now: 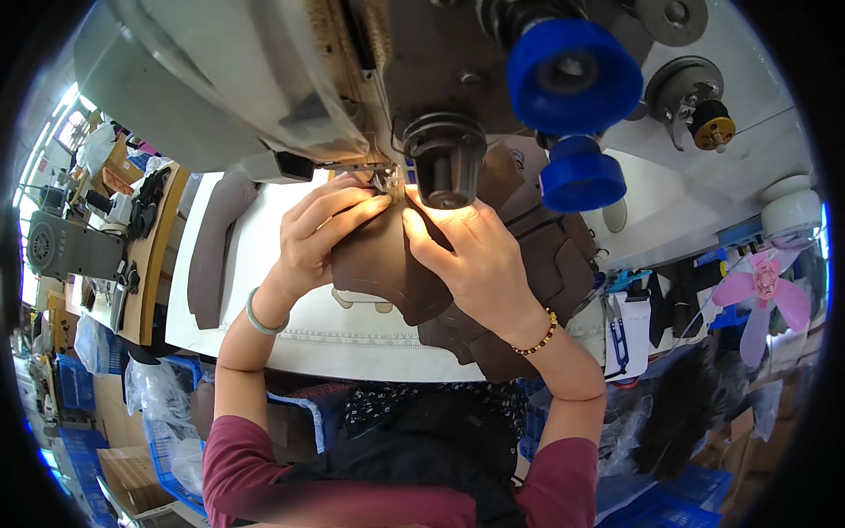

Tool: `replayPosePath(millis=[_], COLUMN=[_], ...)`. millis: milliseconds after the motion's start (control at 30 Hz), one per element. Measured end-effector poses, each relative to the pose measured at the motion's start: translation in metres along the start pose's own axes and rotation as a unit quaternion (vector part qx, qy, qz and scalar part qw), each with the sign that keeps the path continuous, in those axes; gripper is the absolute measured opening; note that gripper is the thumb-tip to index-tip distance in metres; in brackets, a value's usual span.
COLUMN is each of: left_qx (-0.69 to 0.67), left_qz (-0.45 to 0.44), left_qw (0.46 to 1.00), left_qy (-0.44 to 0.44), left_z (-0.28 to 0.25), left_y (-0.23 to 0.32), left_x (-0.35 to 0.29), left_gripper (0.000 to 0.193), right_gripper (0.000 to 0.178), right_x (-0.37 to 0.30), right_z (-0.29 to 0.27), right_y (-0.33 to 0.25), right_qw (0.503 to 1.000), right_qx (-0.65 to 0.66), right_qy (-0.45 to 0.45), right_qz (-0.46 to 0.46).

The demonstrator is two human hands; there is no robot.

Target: The worker is using an industrial sewing machine to stitch together components of a leather shoe upper.

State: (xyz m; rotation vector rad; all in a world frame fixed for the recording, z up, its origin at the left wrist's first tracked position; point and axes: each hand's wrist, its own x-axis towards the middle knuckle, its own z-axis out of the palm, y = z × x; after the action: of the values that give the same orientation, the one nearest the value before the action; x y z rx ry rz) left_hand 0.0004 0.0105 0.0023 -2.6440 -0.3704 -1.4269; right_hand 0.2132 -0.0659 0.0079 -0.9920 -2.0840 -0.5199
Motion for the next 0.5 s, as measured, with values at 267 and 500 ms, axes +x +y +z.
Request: replayPosePath(millis=[267,500], left_qx=[0.009,-0.012], left_qz=[-0.007,-0.003], left_qw=[1.0,1.0], left_qy=[-0.001,0.023], left_z=[0.0,0.003], left_y=[0.0,-0.006], left_x=[-0.002,-0.006], left_gripper=[0.042,0.039], right_gripper=[0.039,0.045], right_x=[-0.008,-0.015], right_z=[-0.002,-0.002], right_y=[0.003,-0.001], right_qw=[0.997,0.999], right_qx=[0.059,0.034], right_qy=[-0.026,-0.014], right_qz=[0.037,-0.021])
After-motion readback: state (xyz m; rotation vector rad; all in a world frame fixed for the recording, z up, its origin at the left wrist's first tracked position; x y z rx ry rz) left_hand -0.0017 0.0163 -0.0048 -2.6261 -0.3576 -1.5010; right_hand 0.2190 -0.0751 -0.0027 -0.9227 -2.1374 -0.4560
